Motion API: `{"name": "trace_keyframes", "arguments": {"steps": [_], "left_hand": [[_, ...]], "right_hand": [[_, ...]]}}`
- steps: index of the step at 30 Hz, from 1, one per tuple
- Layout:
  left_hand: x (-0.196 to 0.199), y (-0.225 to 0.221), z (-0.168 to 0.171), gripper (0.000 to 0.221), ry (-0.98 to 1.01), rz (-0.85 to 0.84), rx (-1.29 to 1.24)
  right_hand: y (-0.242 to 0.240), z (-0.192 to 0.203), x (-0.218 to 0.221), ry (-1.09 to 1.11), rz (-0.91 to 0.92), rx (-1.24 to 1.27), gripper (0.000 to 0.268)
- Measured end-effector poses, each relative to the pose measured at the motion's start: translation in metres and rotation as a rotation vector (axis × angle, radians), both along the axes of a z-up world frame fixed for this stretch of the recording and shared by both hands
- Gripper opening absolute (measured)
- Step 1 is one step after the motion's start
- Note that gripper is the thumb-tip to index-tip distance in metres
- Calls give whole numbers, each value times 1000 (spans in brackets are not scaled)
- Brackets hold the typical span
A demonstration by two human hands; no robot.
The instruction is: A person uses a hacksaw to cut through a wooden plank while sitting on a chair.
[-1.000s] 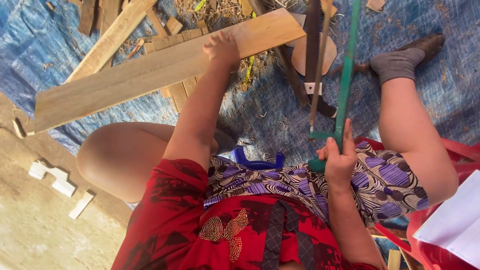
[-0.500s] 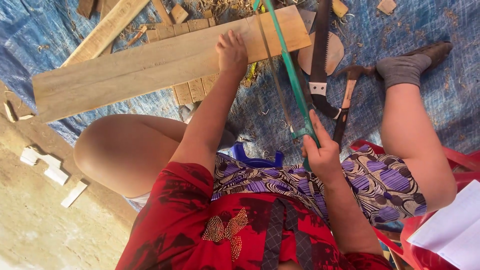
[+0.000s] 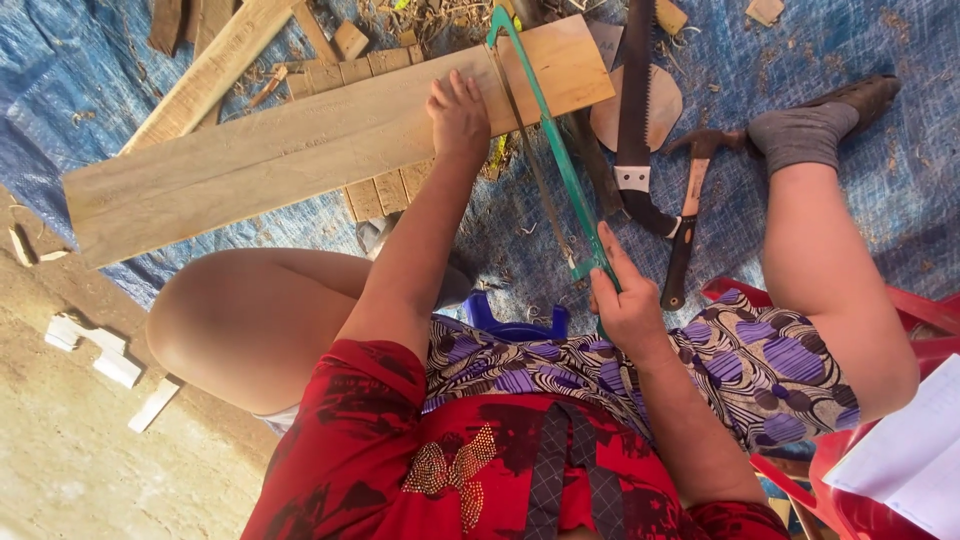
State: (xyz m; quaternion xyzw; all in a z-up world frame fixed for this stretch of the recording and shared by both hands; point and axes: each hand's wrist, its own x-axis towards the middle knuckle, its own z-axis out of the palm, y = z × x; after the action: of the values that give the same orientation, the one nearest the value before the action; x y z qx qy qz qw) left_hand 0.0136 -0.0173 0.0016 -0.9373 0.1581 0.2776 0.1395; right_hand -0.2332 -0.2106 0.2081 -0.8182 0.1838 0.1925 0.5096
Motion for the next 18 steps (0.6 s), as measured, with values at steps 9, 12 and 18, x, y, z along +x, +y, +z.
{"name": "trace_keyframes", "arguments": {"steps": [9,12,18], "left_hand": [[2,0,-8,77,0,9,-14],[2,1,-6,77,-2,-6,-10],[1,3,-3,74,6,-11,-22]], "right_hand": [[2,1,-10,-17,-2,-26,59],[2,0,-13,-23,24,-39,59],[9,12,-2,32,84,-163,60]]}}
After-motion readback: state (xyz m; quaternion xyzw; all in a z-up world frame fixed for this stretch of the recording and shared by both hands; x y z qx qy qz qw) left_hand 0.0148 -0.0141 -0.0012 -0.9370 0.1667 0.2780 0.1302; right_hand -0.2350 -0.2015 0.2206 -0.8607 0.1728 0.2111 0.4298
